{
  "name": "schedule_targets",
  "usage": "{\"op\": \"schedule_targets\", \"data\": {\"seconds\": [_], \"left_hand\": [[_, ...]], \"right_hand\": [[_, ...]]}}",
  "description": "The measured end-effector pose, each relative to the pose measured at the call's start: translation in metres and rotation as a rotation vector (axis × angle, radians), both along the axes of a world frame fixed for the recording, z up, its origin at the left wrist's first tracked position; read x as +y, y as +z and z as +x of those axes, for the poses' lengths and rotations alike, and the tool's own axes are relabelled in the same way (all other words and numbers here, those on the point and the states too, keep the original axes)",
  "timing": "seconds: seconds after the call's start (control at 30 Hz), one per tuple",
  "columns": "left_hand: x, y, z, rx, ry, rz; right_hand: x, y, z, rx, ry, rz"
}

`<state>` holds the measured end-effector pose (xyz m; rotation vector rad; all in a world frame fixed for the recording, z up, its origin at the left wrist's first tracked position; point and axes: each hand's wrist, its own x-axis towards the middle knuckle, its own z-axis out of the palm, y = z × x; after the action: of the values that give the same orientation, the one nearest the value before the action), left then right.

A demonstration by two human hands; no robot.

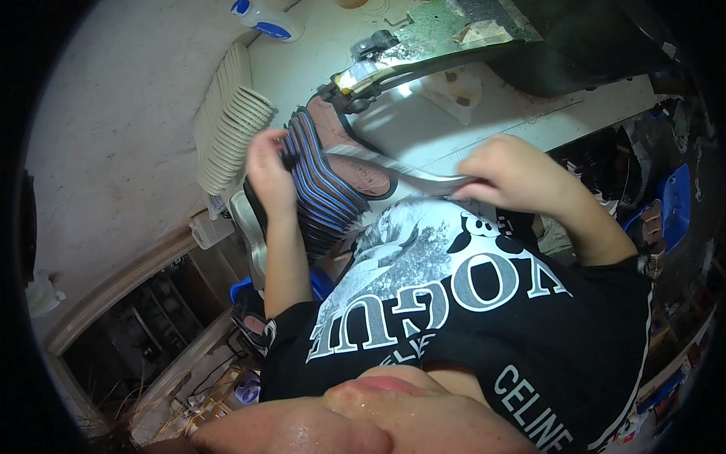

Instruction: Checking and organizing shoe insoles and components on a workbench.

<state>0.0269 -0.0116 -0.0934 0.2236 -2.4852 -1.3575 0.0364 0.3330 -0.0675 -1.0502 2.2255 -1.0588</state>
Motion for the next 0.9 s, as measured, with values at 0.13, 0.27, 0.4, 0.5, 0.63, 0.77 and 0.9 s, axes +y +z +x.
{"op": "schedule_targets", "data": {"seconds": [0.13, 0.27, 0.4, 0.5, 0.63, 0.77, 0.9], "left_hand": [[0.015, -0.018, 0.006, -0.021, -0.571, -0.436], [0.038, -0.038, 0.002, -0.026, -0.729, -0.663], [0.035, -0.023, -0.006, -0.203, -0.780, -0.799], [0.023, -0.012, -0.002, -0.134, -0.824, -0.659], [0.037, 0.024, 0.018, -0.040, -0.930, -0.141], [0.056, 0.055, 0.041, 0.077, -0.878, -0.194], [0.062, 0.030, 0.037, 0.428, -0.140, 0.054]], "right_hand": [[0.023, -0.013, 0.005, -0.108, -0.116, 0.295], [-0.036, -0.065, -0.012, -0.350, -0.337, 0.020], [-0.091, -0.102, -0.022, 0.020, -0.405, 0.017], [-0.096, -0.105, -0.019, 0.191, -0.294, -0.121], [-0.073, -0.076, -0.006, 0.163, -0.232, -0.042], [-0.068, 0.016, -0.006, -0.646, 0.182, -0.362], [-0.064, 0.009, 0.001, -0.694, -0.132, -0.473]]}}
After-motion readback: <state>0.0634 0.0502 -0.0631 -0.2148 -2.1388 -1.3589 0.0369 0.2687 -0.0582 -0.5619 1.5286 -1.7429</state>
